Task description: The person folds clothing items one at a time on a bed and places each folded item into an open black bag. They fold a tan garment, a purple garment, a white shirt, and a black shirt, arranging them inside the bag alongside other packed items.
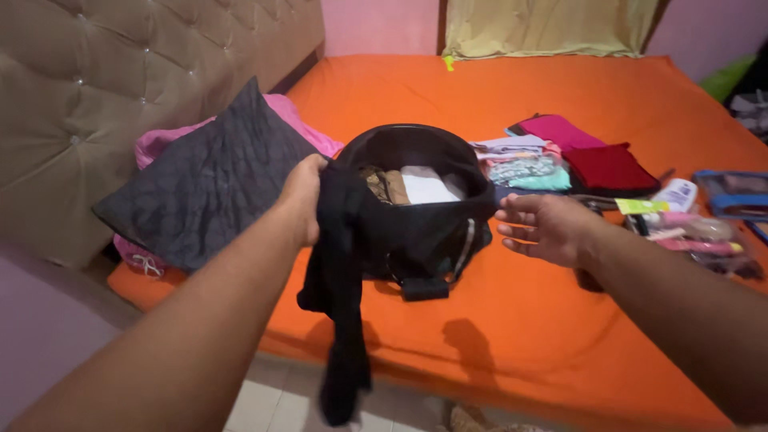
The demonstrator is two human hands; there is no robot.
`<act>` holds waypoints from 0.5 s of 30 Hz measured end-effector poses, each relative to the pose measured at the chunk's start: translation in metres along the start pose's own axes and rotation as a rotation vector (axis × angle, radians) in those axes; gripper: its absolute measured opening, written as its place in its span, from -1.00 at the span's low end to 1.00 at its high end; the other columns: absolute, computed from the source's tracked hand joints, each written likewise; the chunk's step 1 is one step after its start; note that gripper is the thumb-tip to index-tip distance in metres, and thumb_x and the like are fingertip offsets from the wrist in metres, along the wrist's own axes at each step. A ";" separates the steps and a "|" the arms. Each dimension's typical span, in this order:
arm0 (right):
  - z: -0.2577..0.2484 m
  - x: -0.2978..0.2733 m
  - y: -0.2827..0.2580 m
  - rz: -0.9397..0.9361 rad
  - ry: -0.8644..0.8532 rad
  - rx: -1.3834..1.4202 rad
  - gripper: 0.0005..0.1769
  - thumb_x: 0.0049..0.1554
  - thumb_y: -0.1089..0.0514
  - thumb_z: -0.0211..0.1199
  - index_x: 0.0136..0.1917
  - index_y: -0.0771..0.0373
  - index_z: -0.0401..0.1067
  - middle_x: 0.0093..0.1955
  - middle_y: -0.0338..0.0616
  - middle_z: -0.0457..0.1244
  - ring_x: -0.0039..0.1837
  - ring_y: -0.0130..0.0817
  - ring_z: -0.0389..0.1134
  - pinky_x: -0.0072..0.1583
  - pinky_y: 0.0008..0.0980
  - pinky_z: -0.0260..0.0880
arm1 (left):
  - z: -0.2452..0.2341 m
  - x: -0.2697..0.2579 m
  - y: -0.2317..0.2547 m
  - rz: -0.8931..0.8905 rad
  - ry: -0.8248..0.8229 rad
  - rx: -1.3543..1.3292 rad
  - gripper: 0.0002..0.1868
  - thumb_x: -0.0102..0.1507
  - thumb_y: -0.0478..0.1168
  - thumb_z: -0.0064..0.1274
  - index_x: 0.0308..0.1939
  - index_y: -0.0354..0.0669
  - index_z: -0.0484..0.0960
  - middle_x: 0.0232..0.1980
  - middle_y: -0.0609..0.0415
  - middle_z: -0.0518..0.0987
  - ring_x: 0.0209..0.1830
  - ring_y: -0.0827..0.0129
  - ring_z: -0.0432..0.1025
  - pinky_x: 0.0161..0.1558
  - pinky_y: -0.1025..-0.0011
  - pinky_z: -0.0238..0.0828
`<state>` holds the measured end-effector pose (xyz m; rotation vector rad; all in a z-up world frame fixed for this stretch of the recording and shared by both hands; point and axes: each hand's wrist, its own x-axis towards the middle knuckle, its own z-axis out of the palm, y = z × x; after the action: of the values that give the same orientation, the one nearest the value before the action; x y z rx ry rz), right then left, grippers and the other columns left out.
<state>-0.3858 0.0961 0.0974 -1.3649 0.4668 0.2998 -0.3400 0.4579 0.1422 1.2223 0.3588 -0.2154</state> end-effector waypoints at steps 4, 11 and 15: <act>-0.016 0.092 -0.018 0.027 0.030 -0.070 -0.86 0.27 0.04 0.11 0.03 0.10 0.40 0.01 -0.24 0.33 0.12 -0.29 0.35 0.21 -0.16 0.39 | -0.010 0.070 0.031 -0.048 -0.001 0.250 -0.56 0.28 0.11 -0.10 -0.18 -0.16 0.68 -0.10 0.01 0.72 -0.13 0.23 0.60 -0.07 0.21 0.57; -0.038 0.239 -0.009 0.244 0.297 -0.191 -0.67 0.29 -0.01 0.14 0.30 0.03 0.28 0.26 -0.16 0.18 0.27 -0.08 0.25 0.32 0.07 0.36 | -0.026 0.195 0.070 0.087 0.160 1.075 -0.60 0.07 -0.08 0.26 -0.13 -0.31 0.75 -0.08 -0.06 0.72 -0.07 0.09 0.61 -0.06 0.17 0.55; -0.033 0.274 0.014 0.423 0.260 -0.214 -0.51 0.32 -0.14 0.14 0.35 0.15 0.16 0.30 0.12 0.16 0.24 0.13 0.30 0.28 0.07 0.40 | -0.047 0.252 0.067 0.203 0.221 1.466 -0.49 0.03 -0.01 0.33 -0.11 -0.35 0.75 0.00 -0.22 0.68 0.02 -0.02 0.58 0.05 0.20 0.50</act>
<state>-0.1582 0.0495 -0.0526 -1.5148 0.9676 0.5326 -0.0906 0.5317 0.0913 2.7289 0.2333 -0.1518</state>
